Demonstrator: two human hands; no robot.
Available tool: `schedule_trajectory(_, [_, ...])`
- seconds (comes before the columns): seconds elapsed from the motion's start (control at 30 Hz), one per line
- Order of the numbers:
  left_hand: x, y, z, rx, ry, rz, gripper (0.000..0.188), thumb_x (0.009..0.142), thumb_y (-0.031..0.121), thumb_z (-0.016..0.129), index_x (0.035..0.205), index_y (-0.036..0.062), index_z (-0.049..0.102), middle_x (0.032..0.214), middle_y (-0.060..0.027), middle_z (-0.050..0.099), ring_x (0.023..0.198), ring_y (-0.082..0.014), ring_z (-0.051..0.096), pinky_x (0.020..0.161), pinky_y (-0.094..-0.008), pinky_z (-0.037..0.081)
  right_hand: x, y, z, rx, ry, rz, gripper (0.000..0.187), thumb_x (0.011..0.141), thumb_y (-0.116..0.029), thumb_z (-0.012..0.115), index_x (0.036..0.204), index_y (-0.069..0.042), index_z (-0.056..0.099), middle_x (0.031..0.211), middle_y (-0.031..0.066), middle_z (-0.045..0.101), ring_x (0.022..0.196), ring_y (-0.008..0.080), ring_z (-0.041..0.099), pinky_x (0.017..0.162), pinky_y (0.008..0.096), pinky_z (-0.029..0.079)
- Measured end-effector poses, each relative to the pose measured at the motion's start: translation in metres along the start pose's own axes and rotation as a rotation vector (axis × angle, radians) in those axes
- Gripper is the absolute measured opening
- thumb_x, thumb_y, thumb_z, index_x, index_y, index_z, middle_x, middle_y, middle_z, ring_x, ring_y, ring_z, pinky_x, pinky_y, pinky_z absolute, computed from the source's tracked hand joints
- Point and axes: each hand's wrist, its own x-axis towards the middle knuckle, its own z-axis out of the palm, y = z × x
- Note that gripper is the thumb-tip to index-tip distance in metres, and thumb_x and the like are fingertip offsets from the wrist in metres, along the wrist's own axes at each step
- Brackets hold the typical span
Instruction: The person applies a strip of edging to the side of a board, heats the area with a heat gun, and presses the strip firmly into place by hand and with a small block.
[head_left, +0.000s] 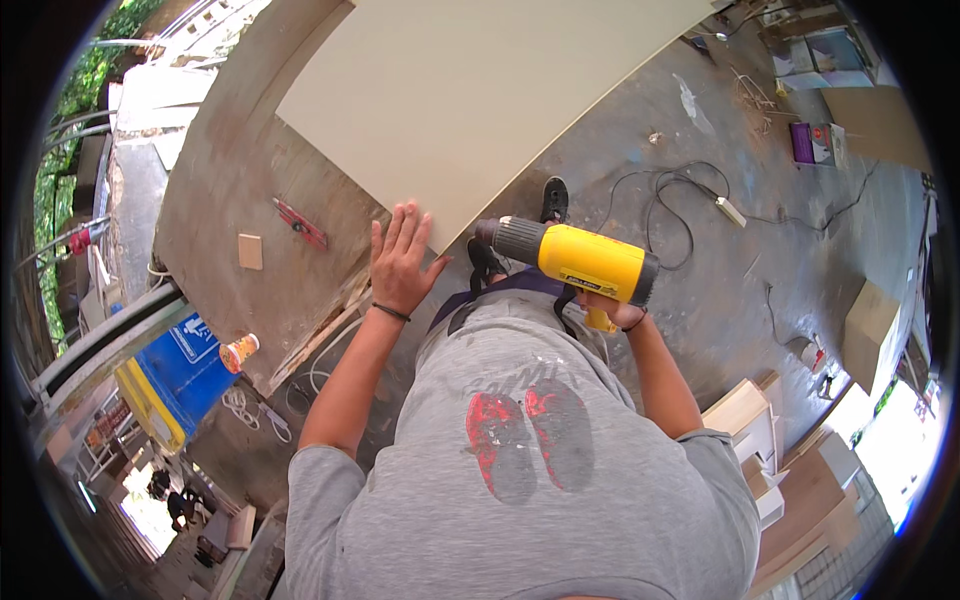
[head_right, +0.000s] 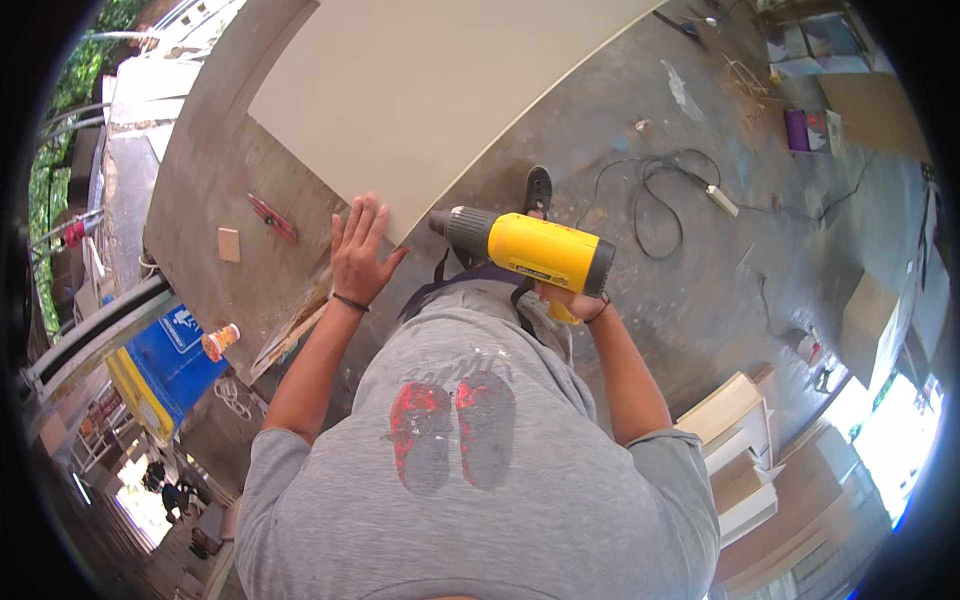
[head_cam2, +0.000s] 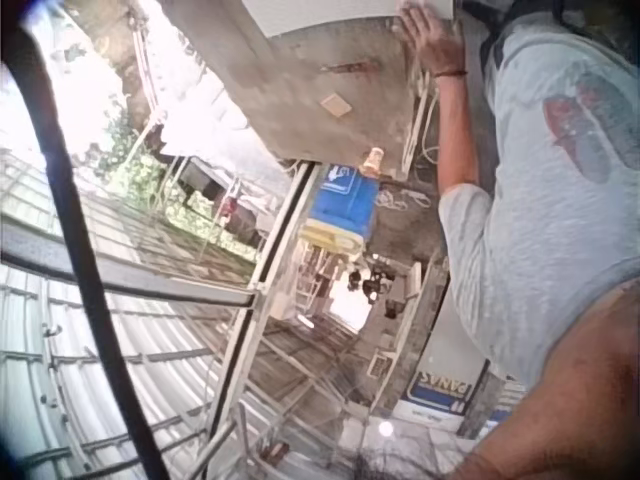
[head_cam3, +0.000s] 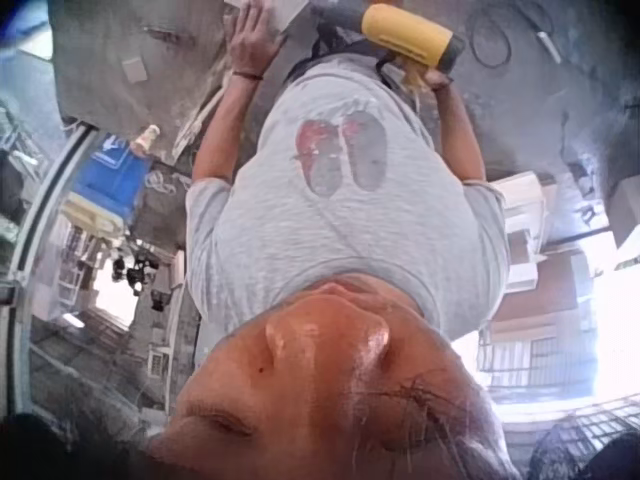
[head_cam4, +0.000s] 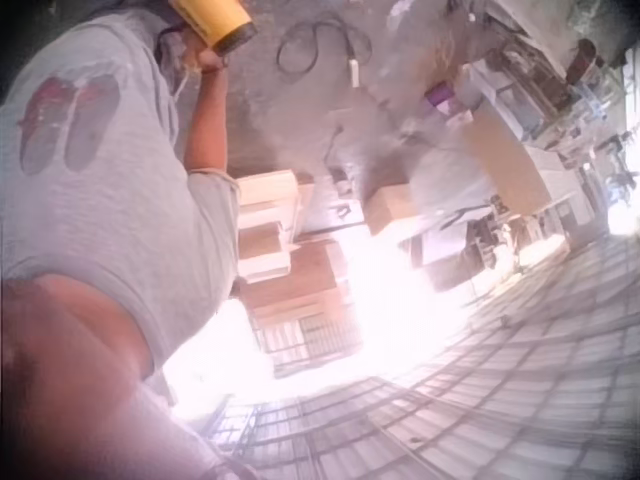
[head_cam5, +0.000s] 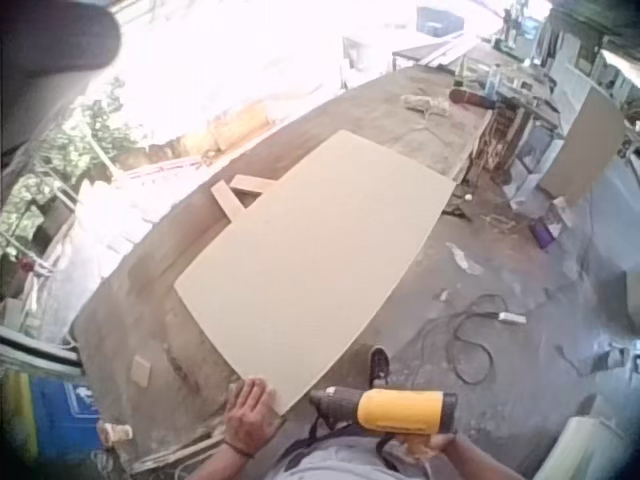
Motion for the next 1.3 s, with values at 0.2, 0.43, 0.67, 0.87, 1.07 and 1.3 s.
schedule_trajectory(0.2, [-0.006, -0.007, 0.003, 0.025, -0.008, 0.027, 0.067, 0.075, 0.04, 0.07, 0.129, 0.005, 0.051, 0.141, -0.0128, 0.042, 0.135, -0.0267, 0.033, 0.112, -0.0483, 0.016, 0.002, -0.021, -0.027, 0.075, 0.138, 0.029, 0.022, 0.076, 0.0, 0.063, 0.097, -0.004, 0.058, 0.078, 0.0055, 0.059, 0.068, 0.0157, 0.059, 0.06, 0.0287, 0.049])
schedule_trajectory(0.43, [-0.01, -0.002, 0.009, 0.054, -0.019, 0.002, 0.063, 0.077, 0.04, 0.068, 0.129, 0.0075, 0.051, 0.142, -0.012, 0.042, 0.135, -0.0289, 0.034, 0.111, -0.0483, 0.021, 0.045, -0.091, -0.144, -0.265, 0.497, -0.349, 0.019, 0.08, -0.008, 0.065, 0.098, -0.005, 0.059, 0.084, 0.0042, 0.061, 0.078, 0.0147, 0.06, 0.069, 0.0286, 0.048])
schedule_trajectory(0.67, [-0.01, 0.019, 0.011, -0.08, 0.002, -0.162, 0.073, 0.071, 0.026, 0.074, 0.135, 0.0104, 0.043, 0.147, -0.013, 0.032, 0.137, -0.0329, 0.027, 0.108, -0.0481, 0.027, 0.186, -0.246, -0.314, -1.403, 0.759, -0.798, 0.036, 0.079, -0.019, 0.068, 0.11, -0.006, 0.055, 0.101, 0.0163, 0.064, 0.097, 0.0329, 0.06, 0.081, 0.0412, 0.048])
schedule_trajectory(0.87, [-0.014, 0.047, 0.001, -0.043, 0.011, -0.473, 0.08, 0.069, 0.028, 0.075, 0.139, 0.0147, 0.038, 0.149, -0.0134, 0.027, 0.137, -0.0338, 0.026, 0.108, -0.0503, 0.025, 0.358, -0.356, -0.355, -1.325, 0.651, -0.359, 0.047, 0.077, -0.031, 0.068, 0.111, -0.002, 0.055, 0.1, 0.0204, 0.064, 0.093, 0.0361, 0.062, 0.077, 0.0431, 0.047])
schedule_trajectory(1.07, [-0.017, 0.067, -0.003, -0.028, 0.003, -0.784, 0.087, 0.07, 0.037, 0.075, 0.142, 0.0145, 0.032, 0.151, -0.0152, 0.02, 0.139, -0.0338, 0.022, 0.108, -0.0518, 0.024, 0.454, -0.382, -0.426, -1.489, 0.659, -0.274, 0.045, 0.078, -0.031, 0.065, 0.116, -0.008, 0.059, 0.11, 0.0164, 0.064, 0.106, 0.032, 0.059, 0.088, 0.0426, 0.044])
schedule_trajectory(1.3, [-0.035, 0.068, 0.012, -0.051, 0.274, -0.944, 0.071, 0.081, 0.041, 0.065, 0.134, 0.0008, 0.042, 0.141, -0.0232, 0.036, 0.131, -0.0381, 0.035, 0.107, -0.0429, 0.03, 0.487, -0.406, -0.437, -1.687, 0.726, -0.2, 0.057, 0.078, -0.041, 0.061, 0.127, -0.014, 0.052, 0.123, 0.0179, 0.057, 0.116, 0.0359, 0.052, 0.095, 0.045, 0.041])
